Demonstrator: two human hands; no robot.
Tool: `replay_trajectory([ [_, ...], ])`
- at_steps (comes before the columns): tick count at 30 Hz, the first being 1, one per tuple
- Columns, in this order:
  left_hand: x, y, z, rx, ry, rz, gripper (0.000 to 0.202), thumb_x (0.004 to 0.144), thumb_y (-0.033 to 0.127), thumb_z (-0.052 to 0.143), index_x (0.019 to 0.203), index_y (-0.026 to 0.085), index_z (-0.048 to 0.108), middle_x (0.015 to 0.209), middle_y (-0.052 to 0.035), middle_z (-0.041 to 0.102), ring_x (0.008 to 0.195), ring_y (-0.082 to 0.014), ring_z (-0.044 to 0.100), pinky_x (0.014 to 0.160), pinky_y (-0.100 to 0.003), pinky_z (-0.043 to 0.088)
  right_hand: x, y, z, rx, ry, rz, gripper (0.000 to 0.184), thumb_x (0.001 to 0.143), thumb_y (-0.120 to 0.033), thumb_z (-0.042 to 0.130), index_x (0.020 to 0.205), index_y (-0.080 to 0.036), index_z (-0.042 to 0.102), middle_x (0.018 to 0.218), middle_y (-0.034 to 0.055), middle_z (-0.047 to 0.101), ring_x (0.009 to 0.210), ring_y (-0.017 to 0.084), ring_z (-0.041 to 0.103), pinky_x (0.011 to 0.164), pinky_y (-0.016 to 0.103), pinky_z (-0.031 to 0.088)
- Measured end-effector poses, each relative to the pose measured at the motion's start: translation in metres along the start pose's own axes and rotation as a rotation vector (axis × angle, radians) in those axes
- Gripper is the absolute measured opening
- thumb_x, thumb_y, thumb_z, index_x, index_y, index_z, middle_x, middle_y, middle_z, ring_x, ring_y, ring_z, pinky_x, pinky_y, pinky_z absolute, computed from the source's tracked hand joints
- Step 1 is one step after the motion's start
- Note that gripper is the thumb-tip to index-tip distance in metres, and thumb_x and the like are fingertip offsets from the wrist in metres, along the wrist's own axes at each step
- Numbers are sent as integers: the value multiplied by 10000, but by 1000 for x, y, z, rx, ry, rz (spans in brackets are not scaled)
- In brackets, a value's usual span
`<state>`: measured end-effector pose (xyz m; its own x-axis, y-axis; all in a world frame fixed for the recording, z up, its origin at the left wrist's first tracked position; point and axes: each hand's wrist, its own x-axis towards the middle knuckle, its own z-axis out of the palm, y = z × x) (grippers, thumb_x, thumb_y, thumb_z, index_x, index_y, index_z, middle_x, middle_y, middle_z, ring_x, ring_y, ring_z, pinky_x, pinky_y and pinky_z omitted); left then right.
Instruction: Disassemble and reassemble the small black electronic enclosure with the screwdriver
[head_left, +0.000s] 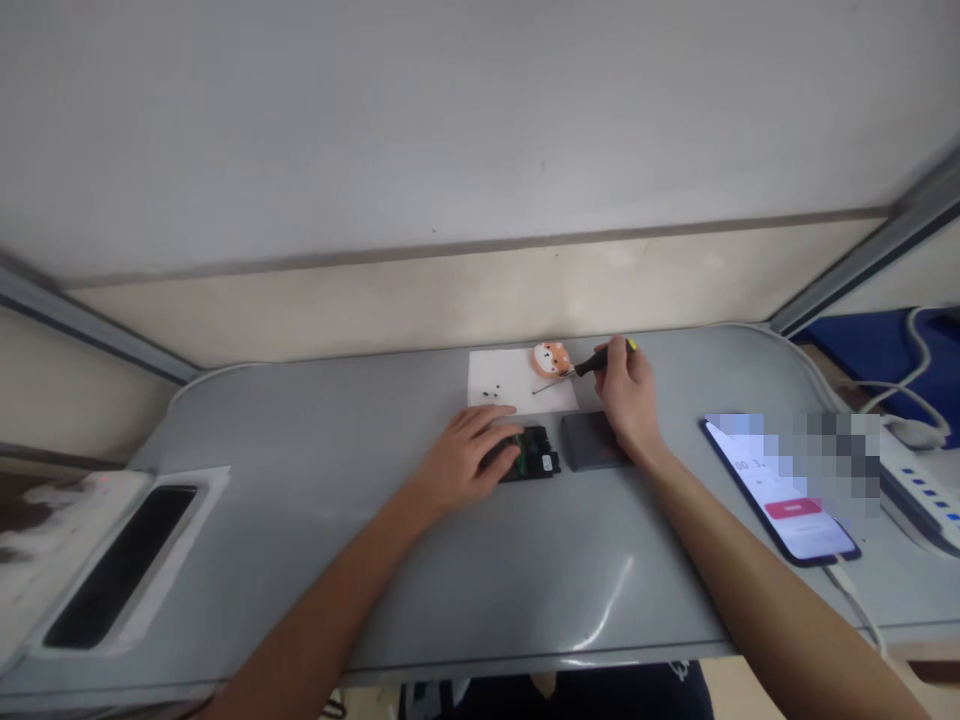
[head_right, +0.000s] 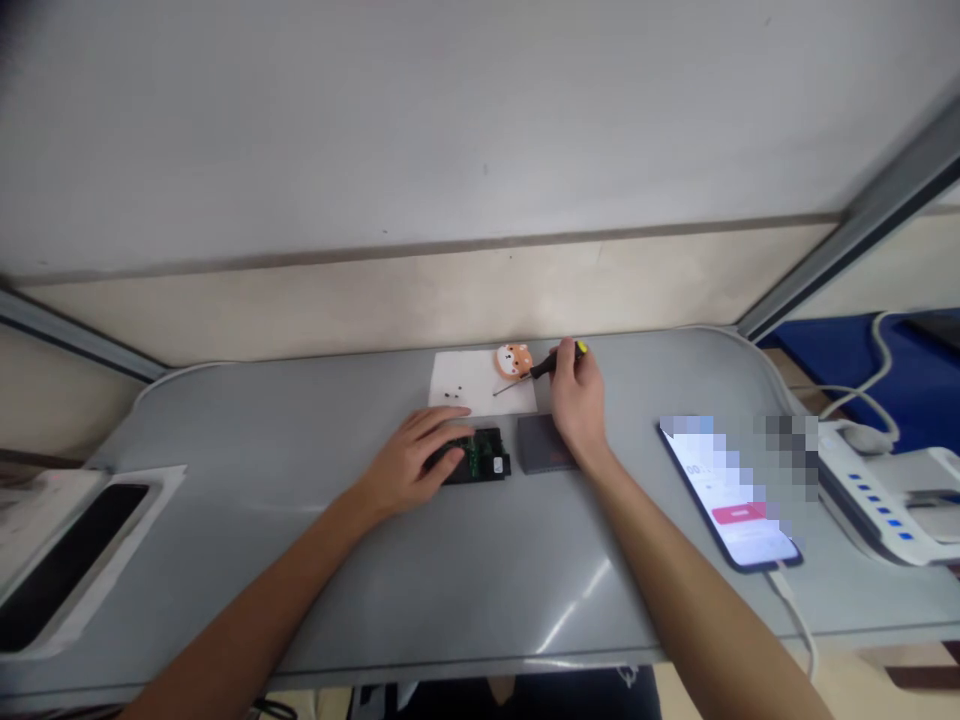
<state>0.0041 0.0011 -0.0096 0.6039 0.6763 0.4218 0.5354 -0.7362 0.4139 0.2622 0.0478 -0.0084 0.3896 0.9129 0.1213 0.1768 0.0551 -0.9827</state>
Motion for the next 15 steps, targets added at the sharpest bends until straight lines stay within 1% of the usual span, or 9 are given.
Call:
replay_trajectory([
  [3,1,-6,-4,41,97,-45,249,1064,244,463,1167,231,689,1278,-90,702,1185,-232,662,1045,-448,523,0,-1,1,-56,76,44,600,961,-746,406,932,-195,642,638,-9,543,569,152,487,560,304,378],
  [7,2,-9,0,96,237,-102,195,1043,241,516,1103,221,701,1153,-71,734,1099,-215,689,985,-407,541,-1,-2,1,-50,50,16,602,963,-744,408,922,-192,642,618,-15,530,557,149,479,555,300,378],
  [10,4,-9,2,155,329,-204,152,1009,253,565,1047,226,710,1047,-51,754,989,-216,705,927,-404,556,-5,-7,1,1,50,-4,588,962,-740,422,929,-195,641,628,-17,523,558,145,481,551,294,379],
  [13,5,-10,2,147,368,-270,130,978,271,607,1031,230,719,1009,-41,752,955,-215,704,908,-401,569,-12,-18,3,61,17,-12,563,957,-735,445,933,-207,638,640,-21,512,555,139,476,536,286,376],
  [15,4,-10,1,131,343,-261,139,963,285,633,1053,230,723,1030,-44,750,975,-216,705,920,-403,570,-18,-25,6,99,-20,-14,548,952,-734,461,914,-214,632,635,-23,502,544,135,463,521,282,375],
])
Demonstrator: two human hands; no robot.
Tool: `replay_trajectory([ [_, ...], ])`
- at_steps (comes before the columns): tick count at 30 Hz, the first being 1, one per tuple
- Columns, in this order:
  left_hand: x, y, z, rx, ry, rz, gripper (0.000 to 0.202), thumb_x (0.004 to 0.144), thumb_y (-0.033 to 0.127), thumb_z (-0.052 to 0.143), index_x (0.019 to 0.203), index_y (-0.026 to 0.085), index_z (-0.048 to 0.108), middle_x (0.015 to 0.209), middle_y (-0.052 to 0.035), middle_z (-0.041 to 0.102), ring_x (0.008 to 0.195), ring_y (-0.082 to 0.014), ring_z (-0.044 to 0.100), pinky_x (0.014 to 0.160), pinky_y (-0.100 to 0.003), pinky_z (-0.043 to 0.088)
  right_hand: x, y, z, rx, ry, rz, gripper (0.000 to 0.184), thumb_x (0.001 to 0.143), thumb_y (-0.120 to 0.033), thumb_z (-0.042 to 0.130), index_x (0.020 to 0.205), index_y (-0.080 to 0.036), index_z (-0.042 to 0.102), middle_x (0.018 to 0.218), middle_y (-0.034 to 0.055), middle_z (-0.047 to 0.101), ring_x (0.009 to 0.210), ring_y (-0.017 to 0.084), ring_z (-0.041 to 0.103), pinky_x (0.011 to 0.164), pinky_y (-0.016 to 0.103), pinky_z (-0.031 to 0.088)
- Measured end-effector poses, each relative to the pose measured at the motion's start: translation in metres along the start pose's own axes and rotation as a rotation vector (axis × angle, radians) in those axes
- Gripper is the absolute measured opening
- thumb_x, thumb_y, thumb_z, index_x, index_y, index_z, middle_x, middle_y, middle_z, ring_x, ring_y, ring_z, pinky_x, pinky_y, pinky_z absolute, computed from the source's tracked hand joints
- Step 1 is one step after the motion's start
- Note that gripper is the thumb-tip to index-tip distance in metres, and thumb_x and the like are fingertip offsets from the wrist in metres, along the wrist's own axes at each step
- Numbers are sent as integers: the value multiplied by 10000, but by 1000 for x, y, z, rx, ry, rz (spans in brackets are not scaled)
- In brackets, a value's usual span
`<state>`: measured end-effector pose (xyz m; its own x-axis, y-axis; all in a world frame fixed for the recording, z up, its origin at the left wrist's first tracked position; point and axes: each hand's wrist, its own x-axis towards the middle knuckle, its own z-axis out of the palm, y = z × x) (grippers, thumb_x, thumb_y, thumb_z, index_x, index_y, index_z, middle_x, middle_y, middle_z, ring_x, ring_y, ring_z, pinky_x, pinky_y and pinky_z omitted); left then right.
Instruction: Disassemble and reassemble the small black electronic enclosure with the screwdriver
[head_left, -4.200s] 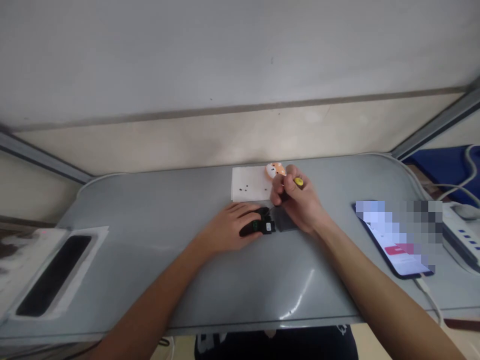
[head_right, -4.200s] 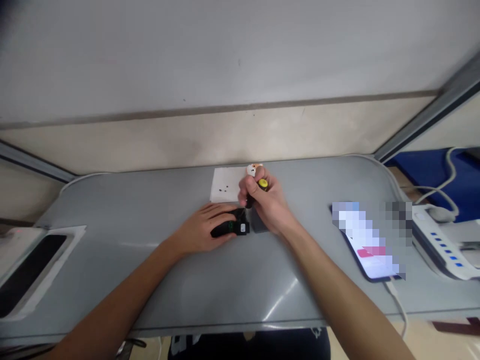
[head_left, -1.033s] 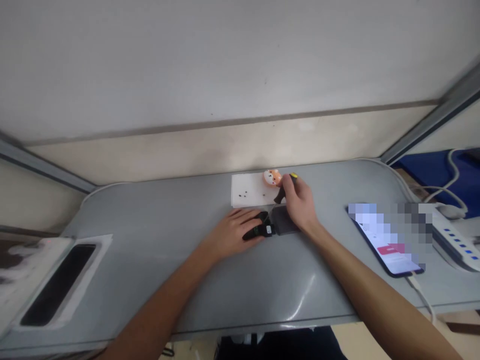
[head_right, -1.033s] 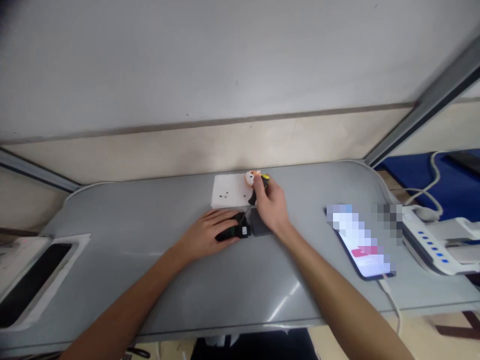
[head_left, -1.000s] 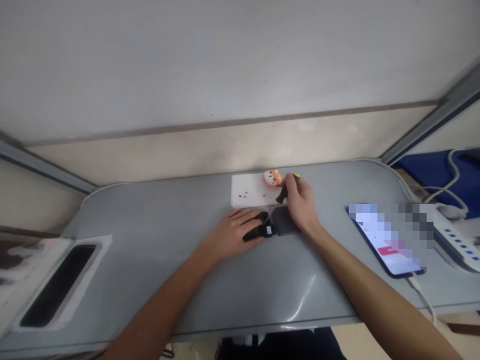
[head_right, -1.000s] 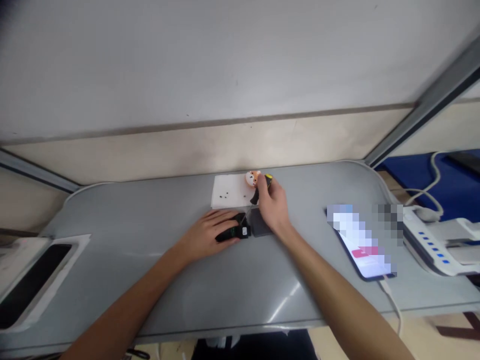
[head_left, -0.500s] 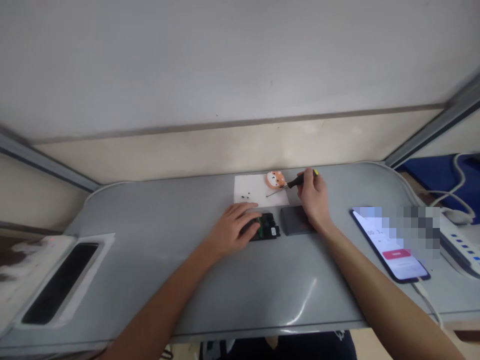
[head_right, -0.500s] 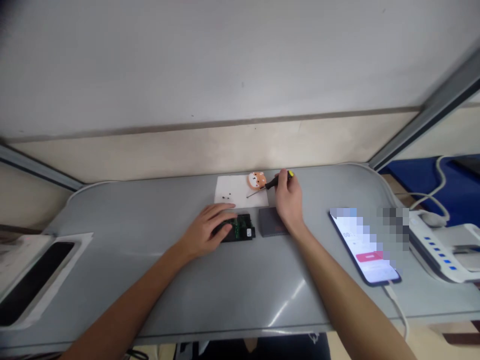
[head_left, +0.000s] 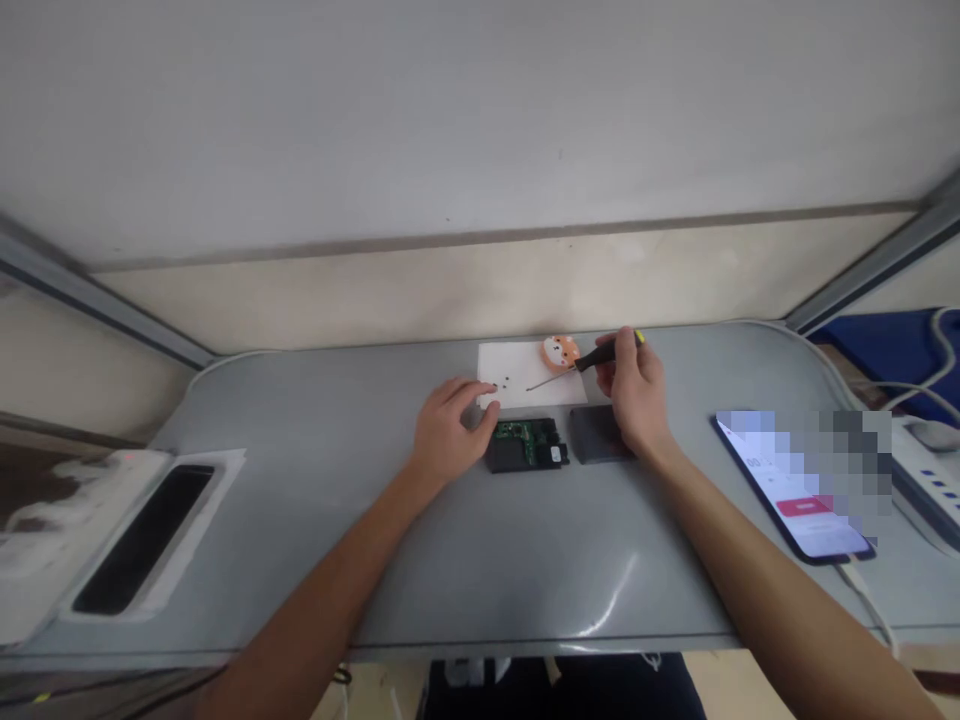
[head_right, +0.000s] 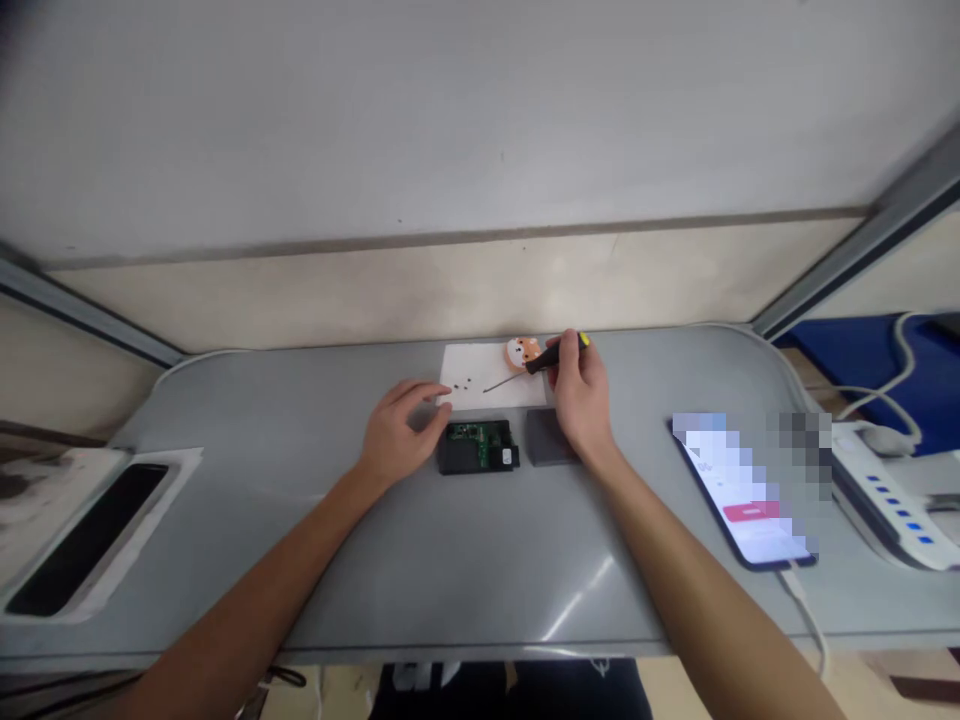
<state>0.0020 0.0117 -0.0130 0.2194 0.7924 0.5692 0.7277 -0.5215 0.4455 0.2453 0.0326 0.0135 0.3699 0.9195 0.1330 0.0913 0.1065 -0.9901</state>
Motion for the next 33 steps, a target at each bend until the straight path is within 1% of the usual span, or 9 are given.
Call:
replay_trajectory([
  [4,-2,0,2,-24,-66,64,162,950,310,672,1078,227,726,1063,-49,755,999,-220,706,935,-413,558,-10,-7,8,69,-46,37,541,926,-740,507,903,-216,638,662,-12,538,544,128,458,503,274,385],
  [8,-4,-1,4,-32,-75,86,132,955,313,682,1049,235,733,1052,-44,762,987,-213,712,931,-408,550,-16,-6,12,82,-94,52,553,932,-740,495,918,-210,650,733,18,615,567,121,463,506,262,395],
  [10,-3,-3,5,-27,-68,98,111,957,316,688,1013,235,738,1030,-37,768,957,-207,716,914,-407,545,-17,-6,13,71,-110,45,546,939,-733,490,935,-213,655,751,23,630,577,123,468,512,260,401],
  [15,-2,-5,5,-46,-54,129,116,973,330,680,953,234,742,988,-26,776,909,-188,722,884,-390,531,-19,-8,13,56,-111,8,546,944,-733,484,911,-214,651,687,2,563,558,120,443,510,260,408],
  [18,-1,-5,5,-97,-47,179,110,988,271,648,937,225,734,970,-26,770,898,-174,721,869,-370,531,-20,-8,13,66,-128,-1,538,957,-715,480,917,-206,650,671,-4,549,548,114,426,506,256,399],
  [22,-1,-3,5,-141,-20,232,67,969,218,665,951,213,729,965,-29,765,888,-169,718,853,-358,528,-19,-6,13,75,-128,-20,539,966,-705,474,921,-197,651,676,-4,557,546,106,429,500,244,397],
  [26,-1,-3,5,-174,-24,205,63,967,209,671,939,210,727,957,-32,764,890,-171,715,854,-356,531,-19,-6,14,95,-94,-5,547,952,-715,487,916,-194,649,688,-1,568,544,101,436,494,235,396],
  [33,-2,-3,2,-292,-97,51,81,973,220,661,930,207,729,973,-52,760,902,-181,703,872,-359,552,-19,-8,15,67,-92,10,557,950,-714,482,875,-188,650,659,-8,527,547,100,429,491,227,386],
])
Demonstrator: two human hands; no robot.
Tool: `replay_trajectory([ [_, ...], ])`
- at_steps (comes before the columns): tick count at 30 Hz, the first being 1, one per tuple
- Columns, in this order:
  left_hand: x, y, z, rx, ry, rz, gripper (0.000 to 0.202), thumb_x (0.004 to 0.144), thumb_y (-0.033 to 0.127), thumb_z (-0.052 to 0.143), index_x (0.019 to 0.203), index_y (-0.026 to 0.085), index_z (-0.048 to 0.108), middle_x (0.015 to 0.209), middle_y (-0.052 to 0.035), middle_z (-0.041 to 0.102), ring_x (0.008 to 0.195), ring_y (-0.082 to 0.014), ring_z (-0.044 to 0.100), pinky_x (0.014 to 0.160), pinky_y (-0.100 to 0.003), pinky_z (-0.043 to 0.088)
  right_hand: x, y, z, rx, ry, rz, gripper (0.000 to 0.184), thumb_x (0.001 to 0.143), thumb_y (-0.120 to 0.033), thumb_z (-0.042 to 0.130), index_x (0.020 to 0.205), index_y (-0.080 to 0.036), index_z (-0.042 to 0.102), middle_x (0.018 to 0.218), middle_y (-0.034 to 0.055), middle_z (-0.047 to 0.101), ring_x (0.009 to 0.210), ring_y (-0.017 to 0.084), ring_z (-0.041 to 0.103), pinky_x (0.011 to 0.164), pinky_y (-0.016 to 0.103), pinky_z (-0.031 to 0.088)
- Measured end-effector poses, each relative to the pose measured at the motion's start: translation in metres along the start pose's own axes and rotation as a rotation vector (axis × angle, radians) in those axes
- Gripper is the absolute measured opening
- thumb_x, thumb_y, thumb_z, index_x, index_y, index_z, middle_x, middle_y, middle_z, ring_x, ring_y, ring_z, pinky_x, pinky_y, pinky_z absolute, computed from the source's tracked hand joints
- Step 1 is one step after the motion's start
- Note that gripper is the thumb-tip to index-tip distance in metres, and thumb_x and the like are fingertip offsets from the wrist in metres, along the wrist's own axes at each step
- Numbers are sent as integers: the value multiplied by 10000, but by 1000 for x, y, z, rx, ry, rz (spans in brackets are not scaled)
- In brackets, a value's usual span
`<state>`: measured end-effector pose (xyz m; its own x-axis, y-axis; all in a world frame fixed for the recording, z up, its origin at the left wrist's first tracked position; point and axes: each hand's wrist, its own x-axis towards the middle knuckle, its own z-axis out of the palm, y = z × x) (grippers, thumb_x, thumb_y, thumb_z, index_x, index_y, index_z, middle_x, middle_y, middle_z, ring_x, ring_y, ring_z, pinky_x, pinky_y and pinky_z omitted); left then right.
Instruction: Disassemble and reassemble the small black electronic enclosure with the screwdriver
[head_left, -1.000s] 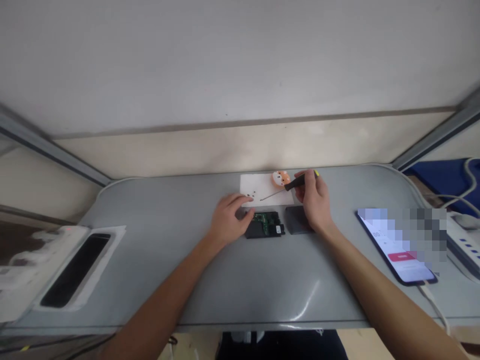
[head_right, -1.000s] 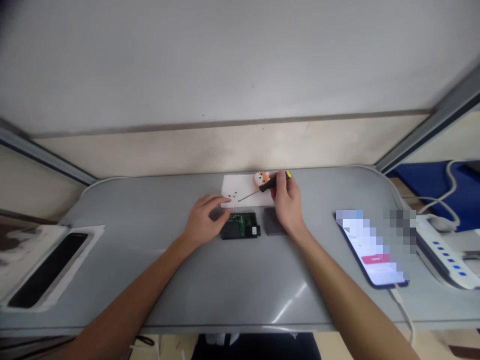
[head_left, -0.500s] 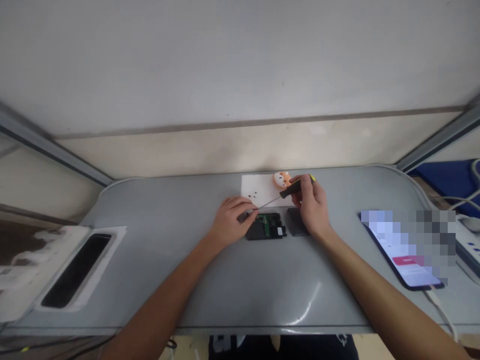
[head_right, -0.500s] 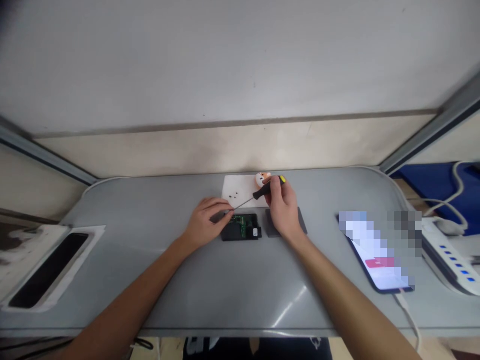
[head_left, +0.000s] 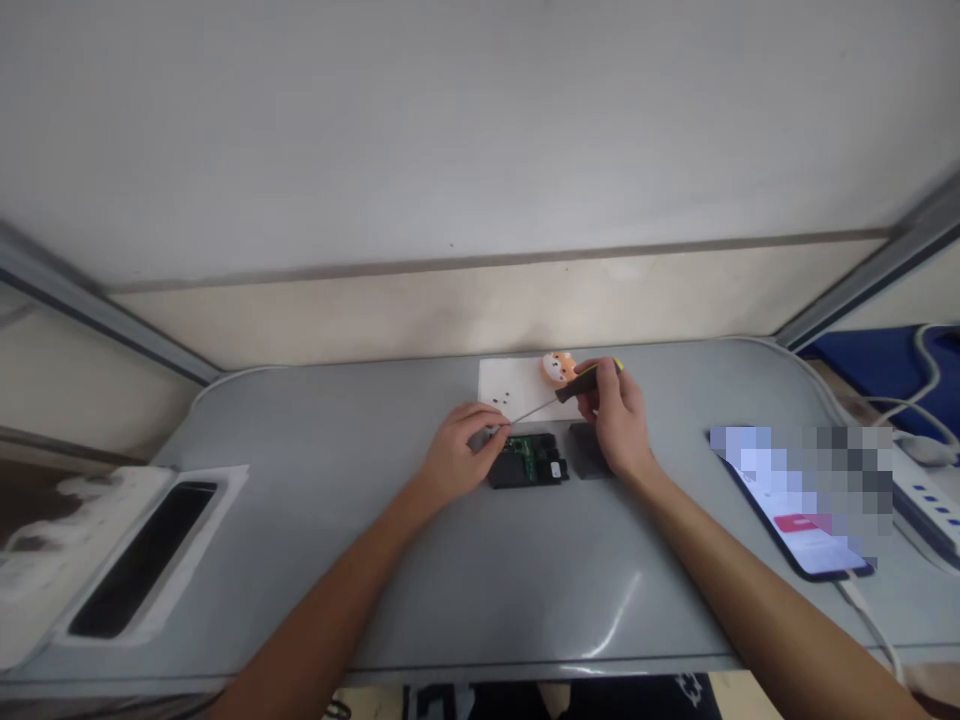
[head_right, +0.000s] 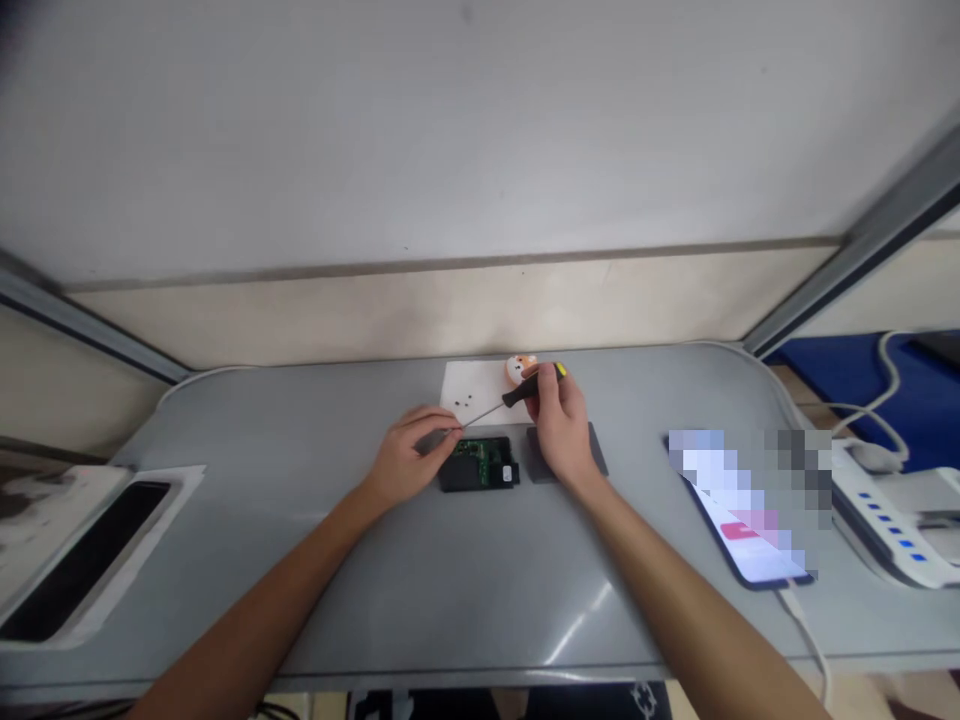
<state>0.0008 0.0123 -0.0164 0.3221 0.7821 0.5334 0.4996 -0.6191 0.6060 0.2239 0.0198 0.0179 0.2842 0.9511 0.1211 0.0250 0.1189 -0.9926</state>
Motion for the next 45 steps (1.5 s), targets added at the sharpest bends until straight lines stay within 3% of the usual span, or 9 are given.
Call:
replay_trajectory([
  [8,4,8,-4,-191,-36,-163,125,977,232,635,888,202,718,918,-30,738,882,-164,692,856,-319,548,1,0,0,114,5,12,531,943,-705,514,894,-192,645,666,-14,531,521,92,412,461,228,342],
  [19,4,5,-4,-158,-66,-174,89,959,261,665,916,219,729,948,-33,741,891,-172,692,872,-338,547,-1,1,-1,106,-30,-20,506,957,-693,504,915,-207,640,703,0,565,543,105,438,470,237,353],
  [23,4,-1,-10,-31,-81,-142,163,987,252,605,1112,227,706,1060,-50,730,970,-186,677,925,-361,533,-2,8,-3,41,-69,-51,482,985,-664,480,948,-211,641,736,4,584,587,119,499,533,256,407],
  [26,5,-9,-16,124,-89,-66,199,1005,184,504,1056,212,694,1016,-51,728,973,-203,666,918,-381,510,-5,11,-5,-66,-131,-84,447,1005,-631,471,993,-216,636,755,8,619,638,138,538,603,276,441],
  [29,4,-13,-19,237,-192,17,260,943,74,457,954,203,682,933,-34,728,901,-205,663,880,-386,488,-9,11,-6,-209,-183,-128,421,1026,-596,451,1027,-216,634,765,15,652,658,154,559,640,296,446],
  [35,2,-10,-18,240,-347,54,275,895,57,458,939,204,686,924,-40,725,868,-205,665,839,-355,513,-14,12,-6,-317,-207,-177,386,1034,-560,452,1040,-219,635,701,-5,618,624,162,551,614,298,414],
  [45,-1,-13,-11,159,-345,42,271,893,82,498,965,216,722,917,-42,761,830,-201,698,795,-339,543,-17,8,-5,-348,-225,-240,370,1040,-528,449,1038,-213,643,738,12,660,628,168,578,615,305,419],
])
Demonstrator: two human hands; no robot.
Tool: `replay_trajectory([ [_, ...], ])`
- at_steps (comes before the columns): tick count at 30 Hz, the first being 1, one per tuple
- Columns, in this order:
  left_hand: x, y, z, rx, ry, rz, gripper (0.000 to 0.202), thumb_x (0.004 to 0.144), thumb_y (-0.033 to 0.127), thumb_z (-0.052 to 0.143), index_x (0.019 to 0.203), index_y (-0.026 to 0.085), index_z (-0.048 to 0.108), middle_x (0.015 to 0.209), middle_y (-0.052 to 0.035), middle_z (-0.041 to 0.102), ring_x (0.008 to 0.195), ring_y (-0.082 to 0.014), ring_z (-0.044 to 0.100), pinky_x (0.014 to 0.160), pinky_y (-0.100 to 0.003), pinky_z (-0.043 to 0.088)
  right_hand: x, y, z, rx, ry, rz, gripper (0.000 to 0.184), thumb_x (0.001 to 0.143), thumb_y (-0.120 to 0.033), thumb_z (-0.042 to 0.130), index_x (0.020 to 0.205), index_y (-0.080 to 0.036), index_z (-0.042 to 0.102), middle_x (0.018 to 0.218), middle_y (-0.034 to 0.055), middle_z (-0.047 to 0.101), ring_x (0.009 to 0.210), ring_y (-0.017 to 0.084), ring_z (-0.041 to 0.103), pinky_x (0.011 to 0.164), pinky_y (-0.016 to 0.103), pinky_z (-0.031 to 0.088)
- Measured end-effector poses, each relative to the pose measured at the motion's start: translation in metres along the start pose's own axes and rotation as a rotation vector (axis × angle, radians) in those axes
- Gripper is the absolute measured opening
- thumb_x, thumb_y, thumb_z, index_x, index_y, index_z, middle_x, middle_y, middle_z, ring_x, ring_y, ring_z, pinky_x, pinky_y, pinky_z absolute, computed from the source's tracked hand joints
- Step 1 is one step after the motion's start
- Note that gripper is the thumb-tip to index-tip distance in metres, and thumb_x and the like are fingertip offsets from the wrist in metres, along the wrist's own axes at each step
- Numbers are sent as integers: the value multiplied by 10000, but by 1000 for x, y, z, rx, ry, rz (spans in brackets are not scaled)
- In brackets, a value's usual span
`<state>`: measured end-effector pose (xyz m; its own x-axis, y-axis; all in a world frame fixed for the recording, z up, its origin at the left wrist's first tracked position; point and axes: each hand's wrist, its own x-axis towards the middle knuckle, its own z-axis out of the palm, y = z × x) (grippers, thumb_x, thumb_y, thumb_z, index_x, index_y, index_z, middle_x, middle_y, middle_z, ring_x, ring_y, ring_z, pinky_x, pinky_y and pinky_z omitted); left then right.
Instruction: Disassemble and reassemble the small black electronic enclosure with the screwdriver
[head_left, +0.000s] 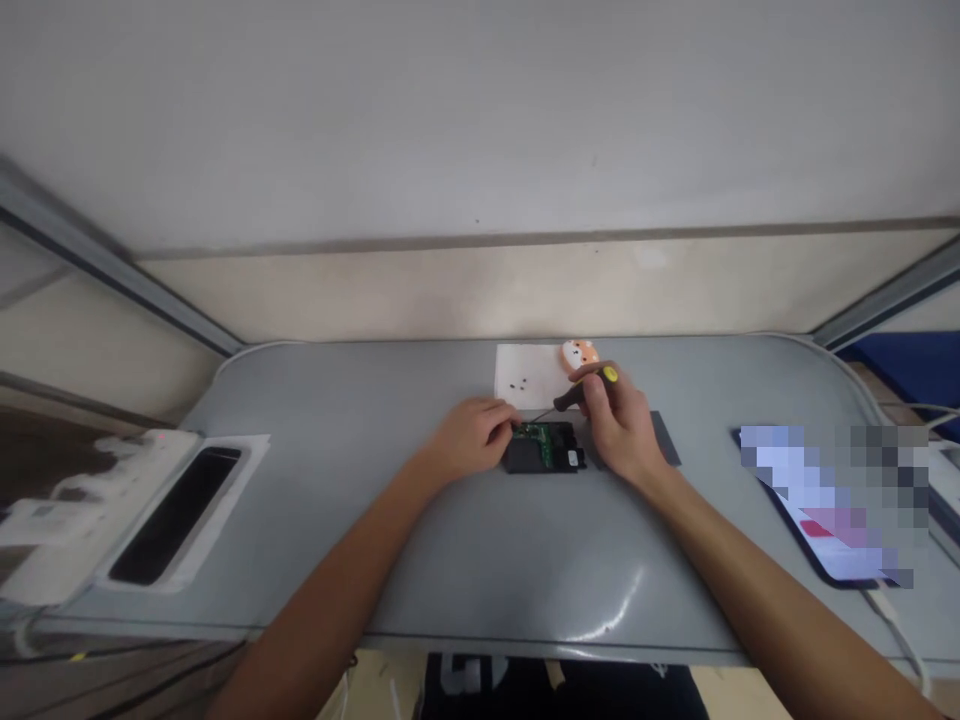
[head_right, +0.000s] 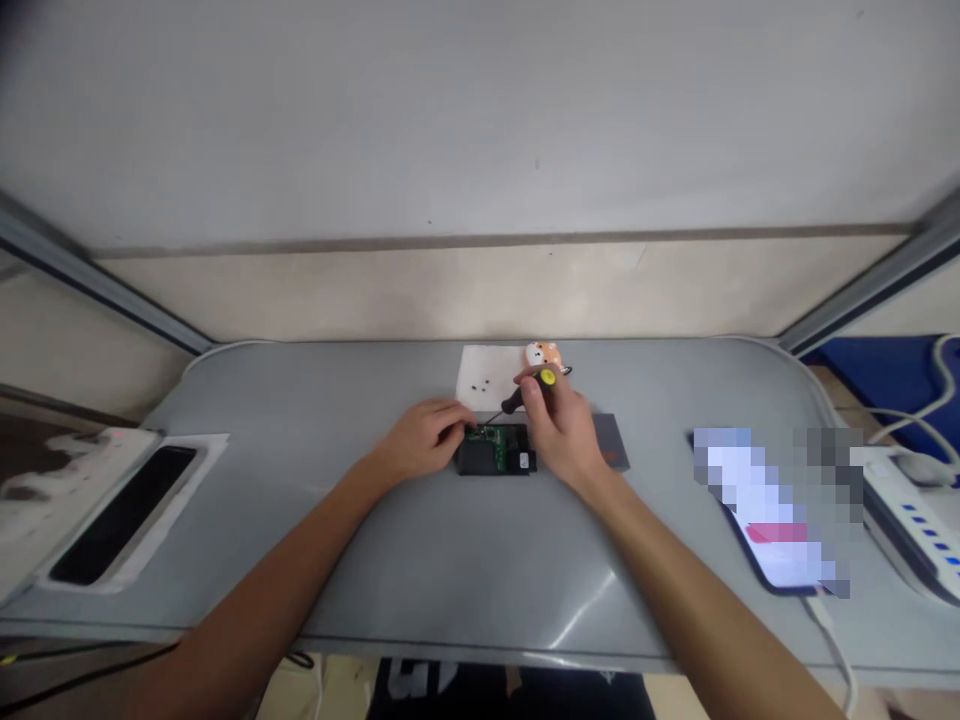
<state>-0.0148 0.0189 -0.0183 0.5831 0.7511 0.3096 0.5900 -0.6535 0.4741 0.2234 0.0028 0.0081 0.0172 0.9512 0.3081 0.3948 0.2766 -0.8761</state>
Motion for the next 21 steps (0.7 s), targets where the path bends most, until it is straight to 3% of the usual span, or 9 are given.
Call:
replay_trajectory([
  [9,0,-2,3,-8,-2,-4,260,896,73,518,974,204,729,962,-52,772,875,-209,712,835,-346,554,2,-21,10,-69,-133,-67,317,1026,-535,491,1037,-237,597,863,28,715,673,162,613,665,308,433],
  [12,0,-4,4,-22,0,2,265,889,66,515,971,201,727,963,-56,773,890,-211,716,857,-351,559,13,-33,16,-93,-212,-85,309,999,-547,542,937,-245,560,814,7,653,649,152,539,640,307,407],
  [15,1,-4,5,-29,7,9,251,891,81,519,976,200,724,962,-59,774,896,-214,721,871,-357,562,27,-42,24,-83,-230,-82,344,964,-520,607,810,-252,455,650,-42,488,581,139,413,590,304,353],
  [17,1,-4,5,-31,15,19,233,897,102,523,976,194,722,953,-65,774,880,-220,722,856,-362,565,32,-45,31,-22,-210,-128,329,983,-444,582,771,-249,423,649,-39,442,606,143,400,603,309,351],
  [21,1,-2,3,-38,32,24,230,894,115,526,973,204,723,946,-64,773,873,-220,720,845,-365,566,30,-45,46,328,-140,-115,243,1020,-417,514,858,-236,513,838,13,603,763,153,553,703,318,442],
])
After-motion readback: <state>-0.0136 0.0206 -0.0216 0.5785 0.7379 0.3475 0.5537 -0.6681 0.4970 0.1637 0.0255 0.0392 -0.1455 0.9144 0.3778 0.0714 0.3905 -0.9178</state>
